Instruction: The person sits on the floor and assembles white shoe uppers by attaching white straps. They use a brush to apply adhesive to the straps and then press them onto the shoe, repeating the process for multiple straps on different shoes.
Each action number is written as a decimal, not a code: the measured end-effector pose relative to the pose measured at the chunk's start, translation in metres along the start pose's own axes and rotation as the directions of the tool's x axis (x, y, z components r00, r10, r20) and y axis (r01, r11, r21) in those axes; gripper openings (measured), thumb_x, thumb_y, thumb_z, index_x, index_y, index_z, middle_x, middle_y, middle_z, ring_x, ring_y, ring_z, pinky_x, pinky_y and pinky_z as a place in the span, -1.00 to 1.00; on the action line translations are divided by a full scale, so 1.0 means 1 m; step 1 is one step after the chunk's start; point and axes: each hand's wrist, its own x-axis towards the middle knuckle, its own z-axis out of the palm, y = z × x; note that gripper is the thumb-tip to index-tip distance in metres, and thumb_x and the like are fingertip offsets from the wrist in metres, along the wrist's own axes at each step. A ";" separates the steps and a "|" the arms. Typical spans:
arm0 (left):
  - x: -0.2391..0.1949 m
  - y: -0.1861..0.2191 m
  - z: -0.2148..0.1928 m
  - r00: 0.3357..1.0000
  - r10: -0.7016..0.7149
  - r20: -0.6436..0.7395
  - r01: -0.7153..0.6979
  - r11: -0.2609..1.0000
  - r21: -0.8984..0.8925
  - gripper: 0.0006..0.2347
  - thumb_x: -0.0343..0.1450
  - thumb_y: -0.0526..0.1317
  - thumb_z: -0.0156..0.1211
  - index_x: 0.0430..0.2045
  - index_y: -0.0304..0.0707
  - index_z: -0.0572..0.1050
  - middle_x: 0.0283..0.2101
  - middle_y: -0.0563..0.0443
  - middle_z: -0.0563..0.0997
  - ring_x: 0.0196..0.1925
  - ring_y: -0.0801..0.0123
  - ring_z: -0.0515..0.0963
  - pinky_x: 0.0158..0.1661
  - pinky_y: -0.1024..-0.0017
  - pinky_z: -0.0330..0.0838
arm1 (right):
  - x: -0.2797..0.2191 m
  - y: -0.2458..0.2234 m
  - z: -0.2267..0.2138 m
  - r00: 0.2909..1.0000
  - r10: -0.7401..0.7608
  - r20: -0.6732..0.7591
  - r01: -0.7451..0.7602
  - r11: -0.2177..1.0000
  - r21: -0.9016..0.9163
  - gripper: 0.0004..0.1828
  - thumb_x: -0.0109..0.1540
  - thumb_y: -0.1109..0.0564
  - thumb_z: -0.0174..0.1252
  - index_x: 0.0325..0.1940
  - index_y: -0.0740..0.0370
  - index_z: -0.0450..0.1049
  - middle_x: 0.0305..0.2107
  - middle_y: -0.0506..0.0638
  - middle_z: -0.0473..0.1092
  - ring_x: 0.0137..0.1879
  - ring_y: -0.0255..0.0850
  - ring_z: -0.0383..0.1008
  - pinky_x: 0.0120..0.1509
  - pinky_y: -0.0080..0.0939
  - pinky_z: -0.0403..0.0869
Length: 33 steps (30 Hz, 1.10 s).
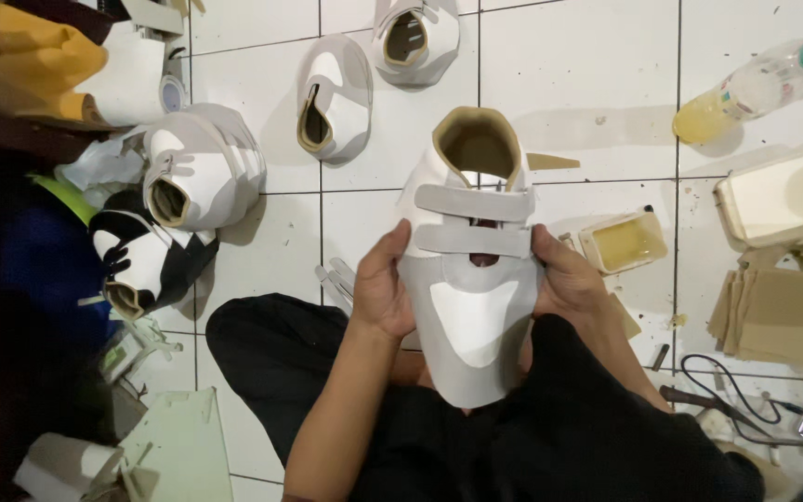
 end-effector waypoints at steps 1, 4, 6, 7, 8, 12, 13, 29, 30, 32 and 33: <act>-0.003 0.000 0.010 1.000 -0.001 0.000 0.001 1.000 -0.004 -0.62 0.39 -0.13 0.05 0.03 -0.40 0.40 0.00 -0.29 0.53 0.06 -0.01 0.51 0.15 -0.13 0.19 | -0.001 -0.001 0.001 1.000 0.001 -0.003 -0.001 1.000 -0.003 -0.42 0.20 0.00 0.01 0.25 0.32 0.25 0.01 0.22 0.38 0.08 0.11 0.42 0.30 0.30 0.21; -0.008 0.000 0.027 0.993 0.065 0.095 -0.079 0.985 0.153 -0.63 0.42 -0.19 0.04 0.07 -0.46 0.34 -0.04 -0.36 0.52 0.00 0.01 0.54 0.10 -0.15 0.27 | 0.000 -0.002 -0.002 0.993 0.055 0.105 -0.060 0.997 0.049 -0.47 0.27 -0.05 -0.05 0.23 0.33 0.28 0.00 0.24 0.40 0.11 0.06 0.41 0.26 0.23 0.27; -0.006 0.003 0.021 0.998 0.047 0.038 -0.053 0.980 0.192 -0.69 0.40 -0.25 0.08 0.00 -0.40 0.41 -0.09 -0.29 0.57 -0.01 0.02 0.55 0.06 -0.09 0.34 | 0.007 -0.002 -0.013 0.998 -0.024 -0.058 0.018 0.995 -0.097 -0.47 0.25 0.03 -0.16 0.24 0.37 0.22 0.01 0.31 0.36 0.08 0.20 0.40 0.34 0.41 0.13; -0.004 0.002 0.010 0.998 0.048 0.033 -0.053 0.980 0.190 -0.69 0.40 -0.25 0.08 0.00 -0.40 0.41 -0.09 -0.29 0.57 -0.01 0.02 0.55 0.06 -0.09 0.34 | 0.007 -0.001 -0.019 0.998 -0.019 -0.061 0.013 0.995 -0.096 -0.47 0.25 0.03 -0.16 0.24 0.37 0.22 0.01 0.31 0.36 0.08 0.20 0.40 0.34 0.41 0.13; -0.002 0.001 -0.001 0.998 0.038 0.045 -0.044 0.987 0.156 -0.69 0.40 -0.25 0.06 0.01 -0.38 0.41 -0.07 -0.29 0.56 -0.01 0.02 0.55 0.07 -0.10 0.32 | 0.007 0.000 -0.025 0.997 -0.019 -0.080 0.010 0.993 -0.116 -0.47 0.24 0.04 -0.15 0.24 0.38 0.21 0.01 0.32 0.35 0.09 0.20 0.40 0.35 0.41 0.12; 0.006 -0.012 -0.024 0.999 0.030 0.032 -0.032 0.998 0.057 -0.71 0.41 -0.26 0.02 0.01 -0.37 0.42 -0.06 -0.28 0.56 -0.01 0.01 0.56 0.08 -0.09 0.32 | 0.009 0.006 -0.001 0.998 -0.012 -0.056 0.007 0.996 -0.092 -0.50 0.25 0.04 -0.16 0.22 0.36 0.23 0.01 0.34 0.35 0.11 0.21 0.39 0.35 0.45 0.09; 0.011 -0.013 -0.035 0.999 0.031 0.031 -0.032 0.998 0.055 -0.71 0.41 -0.26 0.02 0.01 -0.37 0.42 -0.06 -0.28 0.56 -0.01 0.01 0.56 0.08 -0.09 0.32 | 0.010 0.007 -0.004 0.998 -0.011 -0.057 0.006 0.996 -0.093 -0.50 0.25 0.04 -0.16 0.22 0.36 0.23 0.01 0.34 0.35 0.11 0.21 0.39 0.35 0.45 0.09; -0.007 0.027 0.009 0.996 0.088 0.009 -0.086 0.944 0.318 -0.75 0.35 -0.31 0.24 -0.10 -0.29 0.50 -0.16 -0.18 0.61 -0.11 0.17 0.61 -0.01 0.02 0.44 | 0.035 0.017 -0.043 1.000 0.009 0.019 -0.006 0.991 -0.136 -0.46 0.22 0.00 -0.05 0.23 0.32 0.27 0.01 0.19 0.39 0.11 0.08 0.42 0.32 0.27 0.22; -0.008 0.029 0.010 0.994 0.106 -0.008 -0.098 0.942 0.321 -0.75 0.33 -0.32 0.26 -0.12 -0.29 0.51 -0.18 -0.16 0.62 -0.13 0.19 0.62 -0.04 0.07 0.47 | 0.034 0.016 -0.021 0.997 0.060 0.041 -0.054 0.990 -0.133 -0.42 0.20 -0.06 0.00 0.24 0.26 0.28 0.02 0.15 0.39 0.11 0.05 0.42 0.31 0.25 0.23; -0.008 0.030 0.009 0.994 0.108 0.002 -0.103 0.947 0.303 -0.73 0.31 -0.32 0.28 -0.12 -0.30 0.50 -0.18 -0.18 0.62 -0.13 0.16 0.62 -0.04 0.06 0.47 | 0.038 0.018 -0.057 0.991 0.109 0.071 -0.099 0.985 -0.138 -0.36 0.14 -0.13 0.06 0.22 0.25 0.30 -0.03 0.19 0.41 0.05 0.07 0.45 0.29 0.30 0.25; -0.009 0.030 0.008 0.994 0.106 0.014 -0.105 0.951 0.290 -0.72 0.30 -0.31 0.30 -0.12 -0.30 0.50 -0.18 -0.19 0.61 -0.13 0.14 0.62 -0.04 0.04 0.47 | 0.040 0.020 -0.076 0.983 0.154 0.101 -0.139 0.980 -0.139 -0.29 0.09 -0.21 0.12 0.21 0.23 0.31 -0.08 0.23 0.43 0.00 0.09 0.48 0.26 0.34 0.26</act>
